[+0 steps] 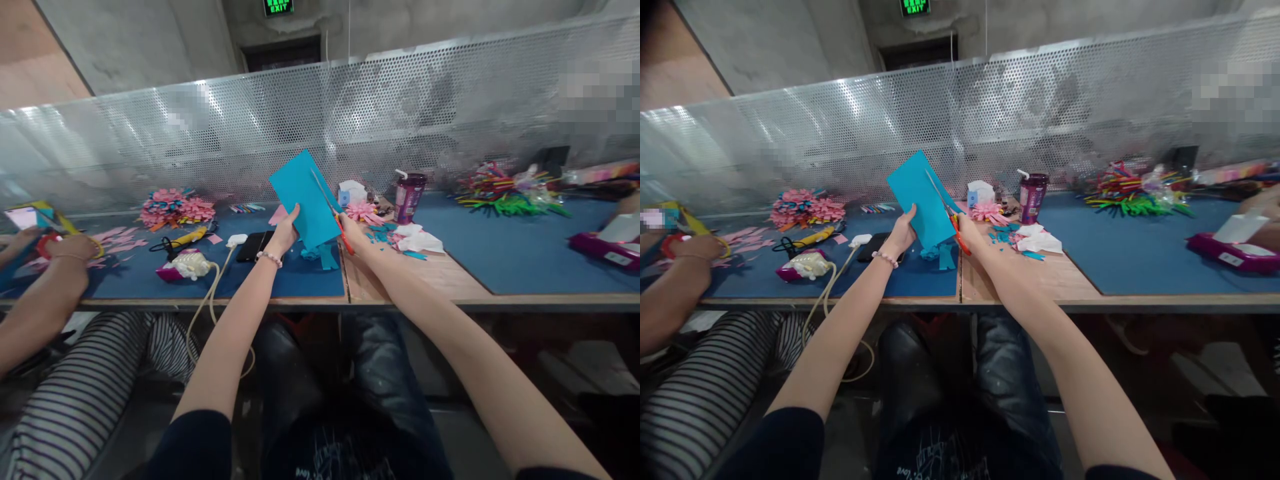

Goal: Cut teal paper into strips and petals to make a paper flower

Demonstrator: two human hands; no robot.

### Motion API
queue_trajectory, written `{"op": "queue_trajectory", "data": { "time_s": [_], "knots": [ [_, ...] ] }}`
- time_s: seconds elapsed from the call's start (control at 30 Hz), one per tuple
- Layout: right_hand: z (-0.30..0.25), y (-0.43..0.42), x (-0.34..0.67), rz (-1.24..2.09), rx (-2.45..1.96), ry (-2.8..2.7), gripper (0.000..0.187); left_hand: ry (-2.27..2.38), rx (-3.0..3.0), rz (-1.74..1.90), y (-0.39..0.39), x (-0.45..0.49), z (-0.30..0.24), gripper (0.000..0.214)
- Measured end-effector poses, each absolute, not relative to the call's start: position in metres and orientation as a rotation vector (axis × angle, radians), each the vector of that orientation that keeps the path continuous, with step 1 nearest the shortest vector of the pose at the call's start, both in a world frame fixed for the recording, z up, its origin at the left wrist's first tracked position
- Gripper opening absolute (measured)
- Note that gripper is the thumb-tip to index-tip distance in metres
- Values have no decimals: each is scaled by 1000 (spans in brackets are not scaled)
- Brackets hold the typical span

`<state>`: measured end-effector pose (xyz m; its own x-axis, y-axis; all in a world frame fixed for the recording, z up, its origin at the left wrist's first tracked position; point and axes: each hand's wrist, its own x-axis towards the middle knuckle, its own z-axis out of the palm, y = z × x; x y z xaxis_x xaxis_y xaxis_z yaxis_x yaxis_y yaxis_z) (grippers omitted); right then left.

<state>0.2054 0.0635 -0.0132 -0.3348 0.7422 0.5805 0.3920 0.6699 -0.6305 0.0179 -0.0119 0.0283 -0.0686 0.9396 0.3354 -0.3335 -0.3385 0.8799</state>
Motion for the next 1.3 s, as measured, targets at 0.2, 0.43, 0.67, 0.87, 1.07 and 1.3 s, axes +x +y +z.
{"op": "queue_trajectory", "data": {
  "time_s": [0.2,0.43,0.67,0.87,1.07,1.3],
  "knots": [
    [-11,61,208,450,-897,-2013,18,710,1343,1710,-2,12,21,49],
    [-11,61,208,418,-925,-2036,27,747,1370,1740,5,7,15,51],
    [-10,57,203,290,-1034,-2054,25,913,1474,1836,15,1,9,58],
    [-4,52,203,284,-1091,-2092,23,1024,1499,1863,17,-1,7,52],
    [2,45,200,298,-1156,-2132,15,1019,1562,1858,19,-1,6,50],
    [4,44,201,256,-1158,-2188,19,984,1545,1871,21,-1,5,50]
  ]
}}
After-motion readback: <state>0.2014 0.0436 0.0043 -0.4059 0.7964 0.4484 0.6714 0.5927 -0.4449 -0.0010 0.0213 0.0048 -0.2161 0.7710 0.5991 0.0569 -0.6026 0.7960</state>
